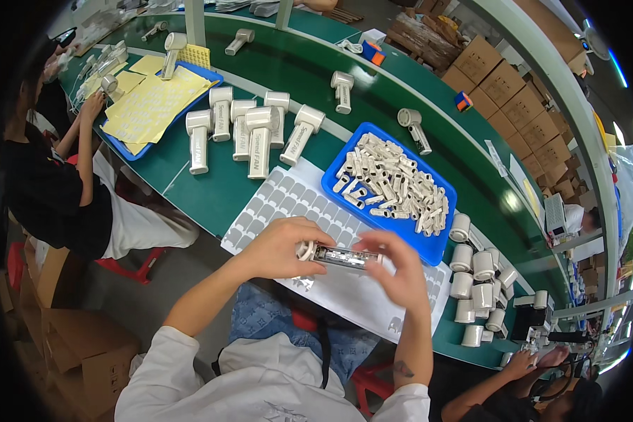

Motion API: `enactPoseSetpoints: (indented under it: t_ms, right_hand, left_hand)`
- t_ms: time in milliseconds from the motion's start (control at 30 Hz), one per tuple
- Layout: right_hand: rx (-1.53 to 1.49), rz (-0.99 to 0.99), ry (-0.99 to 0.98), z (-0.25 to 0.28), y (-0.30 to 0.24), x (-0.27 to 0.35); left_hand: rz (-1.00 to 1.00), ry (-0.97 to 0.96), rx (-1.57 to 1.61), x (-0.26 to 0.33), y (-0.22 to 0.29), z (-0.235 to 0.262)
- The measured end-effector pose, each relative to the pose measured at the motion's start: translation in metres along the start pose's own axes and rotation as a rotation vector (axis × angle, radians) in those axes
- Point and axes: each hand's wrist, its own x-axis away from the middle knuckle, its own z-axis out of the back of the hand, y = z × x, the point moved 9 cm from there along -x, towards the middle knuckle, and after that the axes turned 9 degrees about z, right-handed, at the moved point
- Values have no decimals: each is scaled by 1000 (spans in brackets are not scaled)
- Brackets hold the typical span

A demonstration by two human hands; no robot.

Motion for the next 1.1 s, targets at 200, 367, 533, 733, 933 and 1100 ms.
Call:
enactPoseSetpoints:
  t_ms: [200, 367, 533, 733, 933, 1100]
  right_hand:
    - [357, -131, -79, 4, 79, -71]
    - [561, -103, -187, -7, 107, -86]
    - [613, -81, -163, -14, 103, -90]
    - [366, -30, 108, 8, 67, -76]
    - [-356, -181, 172, 9, 69, -36]
    - [-498, -192, 191, 7, 59, -18]
  left_hand:
    - [9, -23, -279, -28, -8, -9]
    - [-47, 22, -383, -48, -5, -30]
    - [-52, 30, -437, -55, -21, -44]
    - [-77, 42, -398, -54, -23, -42]
    - [-127, 71, -283, -55, -13, -35]
    - [-204, 141, -126, -55, 0, -20]
